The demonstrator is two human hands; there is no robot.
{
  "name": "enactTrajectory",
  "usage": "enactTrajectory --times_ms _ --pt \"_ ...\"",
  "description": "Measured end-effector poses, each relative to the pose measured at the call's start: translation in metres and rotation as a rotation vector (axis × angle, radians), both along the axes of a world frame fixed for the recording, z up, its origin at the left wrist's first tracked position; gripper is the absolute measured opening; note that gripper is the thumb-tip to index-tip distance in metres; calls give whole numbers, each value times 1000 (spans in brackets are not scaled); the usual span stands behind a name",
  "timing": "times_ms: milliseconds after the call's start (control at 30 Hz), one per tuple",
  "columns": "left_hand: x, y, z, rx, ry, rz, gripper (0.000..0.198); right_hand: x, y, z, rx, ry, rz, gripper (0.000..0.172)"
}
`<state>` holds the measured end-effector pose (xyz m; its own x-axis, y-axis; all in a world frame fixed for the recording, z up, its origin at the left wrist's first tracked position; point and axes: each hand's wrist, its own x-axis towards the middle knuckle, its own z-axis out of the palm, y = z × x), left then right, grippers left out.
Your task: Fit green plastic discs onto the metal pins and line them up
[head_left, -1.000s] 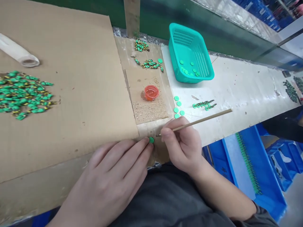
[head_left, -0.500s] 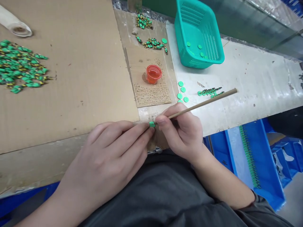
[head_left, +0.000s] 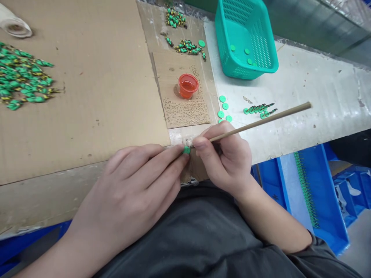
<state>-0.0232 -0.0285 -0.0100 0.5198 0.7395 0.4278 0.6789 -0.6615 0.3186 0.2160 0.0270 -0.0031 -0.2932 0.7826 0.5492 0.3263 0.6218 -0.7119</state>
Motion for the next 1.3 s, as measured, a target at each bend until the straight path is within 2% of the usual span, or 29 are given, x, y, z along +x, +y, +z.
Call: enactTrajectory --times_ms 133,300,400,567,633,733,833,1000,1300 --pt "1 0 0 2 34 0 55 -1 -1 -2 -11 64 -37 27" --pt "3 0 5 -63 -34 35 35 -3 -4 -3 -63 141 -90 24" --pt "5 7 9 -135 -81 63 31 -4 -4 -4 -84 173 -106 21" --pt "12 24 11 -129 -32 64 21 -3 -2 -6 -67 208 -103 22" --pt "15 26 10 -129 -35 112 18 -3 -2 -6 -64 214 -92 22" --pt "17 21 9 -126 -79 191 17 -1 -2 -4 -57 204 -86 23" --pt "13 11 11 -100 -72 175 9 1 -2 -2 -45 138 -73 25" --pt "4 -5 9 -22 14 102 34 4 -1 -2 44 12 15 22" --pt "6 -6 4 -10 34 111 31 5 -3 -2 44 -77 31 22"
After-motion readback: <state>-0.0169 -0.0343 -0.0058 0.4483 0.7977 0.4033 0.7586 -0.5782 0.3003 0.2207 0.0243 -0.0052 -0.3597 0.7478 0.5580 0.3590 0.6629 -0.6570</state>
